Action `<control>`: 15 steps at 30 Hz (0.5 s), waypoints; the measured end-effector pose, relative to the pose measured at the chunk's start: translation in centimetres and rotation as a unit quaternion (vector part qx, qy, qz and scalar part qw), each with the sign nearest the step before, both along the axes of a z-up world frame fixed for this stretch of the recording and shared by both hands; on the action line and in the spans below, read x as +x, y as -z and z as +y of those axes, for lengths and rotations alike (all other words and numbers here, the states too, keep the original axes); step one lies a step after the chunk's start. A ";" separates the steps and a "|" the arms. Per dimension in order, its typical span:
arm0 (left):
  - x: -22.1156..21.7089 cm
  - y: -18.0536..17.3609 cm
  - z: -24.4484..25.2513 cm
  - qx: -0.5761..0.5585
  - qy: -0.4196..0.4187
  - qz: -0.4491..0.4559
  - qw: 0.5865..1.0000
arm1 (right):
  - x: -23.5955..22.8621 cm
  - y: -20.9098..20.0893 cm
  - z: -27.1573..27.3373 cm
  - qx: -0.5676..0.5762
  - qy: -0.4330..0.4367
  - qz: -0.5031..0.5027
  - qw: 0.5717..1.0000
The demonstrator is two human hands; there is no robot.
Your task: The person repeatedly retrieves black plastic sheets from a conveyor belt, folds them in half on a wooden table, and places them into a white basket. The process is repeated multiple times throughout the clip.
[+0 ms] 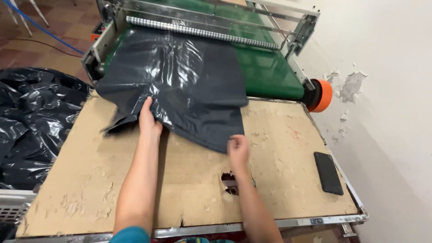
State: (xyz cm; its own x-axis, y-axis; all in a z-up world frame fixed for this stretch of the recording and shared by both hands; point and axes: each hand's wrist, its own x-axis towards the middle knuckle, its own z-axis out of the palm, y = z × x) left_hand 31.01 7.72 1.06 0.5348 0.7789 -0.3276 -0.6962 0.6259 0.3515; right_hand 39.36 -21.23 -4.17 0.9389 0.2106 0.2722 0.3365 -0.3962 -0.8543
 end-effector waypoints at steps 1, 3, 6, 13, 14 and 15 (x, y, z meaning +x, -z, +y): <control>-2.2 -2.3 -1.6 0.000 -0.003 -0.001 1.000 | 2.5 0.4 -1.0 0.000 -0.003 -0.001 1.000; -7.0 -6.3 -5.3 0.033 0.005 -0.013 0.999 | 6.9 2.0 -3.3 -0.049 0.147 0.024 0.988; -13.2 -9.7 -10.0 0.068 -0.017 0.001 0.998 | 6.0 0.9 -4.0 -0.081 0.134 -0.007 0.988; -29.3 -7.7 -15.4 0.059 -0.050 0.240 0.968 | 3.2 -1.5 -8.6 -0.026 -0.050 -0.310 0.949; -30.9 -7.6 -15.6 0.082 -0.052 0.280 0.955 | 1.6 -3.0 -10.5 -0.023 -0.127 -0.310 0.942; -32.1 -7.7 -16.4 0.105 -0.053 0.319 0.940 | 0.1 -4.6 -12.4 -0.019 -0.203 -0.309 0.929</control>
